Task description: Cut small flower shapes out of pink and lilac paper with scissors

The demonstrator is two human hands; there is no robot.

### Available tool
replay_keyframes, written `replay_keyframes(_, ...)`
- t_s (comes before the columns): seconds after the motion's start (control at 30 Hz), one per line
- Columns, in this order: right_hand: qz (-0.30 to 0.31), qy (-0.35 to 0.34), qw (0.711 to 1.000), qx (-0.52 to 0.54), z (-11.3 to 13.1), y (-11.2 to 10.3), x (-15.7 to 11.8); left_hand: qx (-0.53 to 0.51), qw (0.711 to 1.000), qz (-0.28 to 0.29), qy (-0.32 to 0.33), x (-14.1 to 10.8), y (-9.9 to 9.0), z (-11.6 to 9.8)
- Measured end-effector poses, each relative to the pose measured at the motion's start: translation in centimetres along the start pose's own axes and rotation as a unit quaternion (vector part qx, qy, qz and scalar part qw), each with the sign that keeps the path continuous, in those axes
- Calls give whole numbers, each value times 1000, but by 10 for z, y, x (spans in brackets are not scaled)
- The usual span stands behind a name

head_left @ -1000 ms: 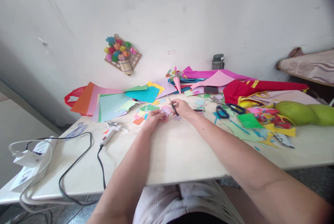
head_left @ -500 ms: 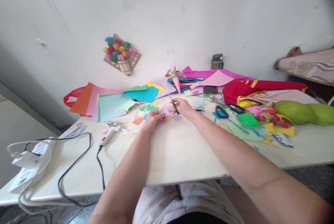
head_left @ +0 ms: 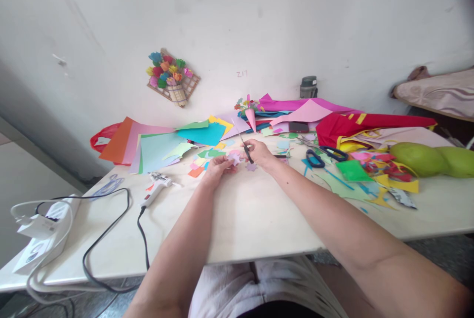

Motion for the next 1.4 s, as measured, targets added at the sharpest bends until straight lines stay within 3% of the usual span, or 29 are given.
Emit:
replay_keyframes(0.6,53,17,998,-18,-8,9,3,11,1000,-20,9,4,-9,2)
replay_keyframes(0.83,13,-5,1000,-17,0,-7,5,31,999,18,0,1,-2,2)
replay_keyframes(1.13,47,-11,999,-26,-4,6,3,44,997,52,-27,-1,5,6)
replay_keyframes(1.4,23,-3,999,-32,-6,6,5,8,1000,5,5,2,-3,3)
Point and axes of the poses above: each hand's wrist, its own x-axis towards the middle knuckle, its own y-axis out of the palm, z = x × y, the point moved 10 cm from there along x, towards the middle knuckle, and after that the axes turned 14 degrees about y, right-handed, at the moved point
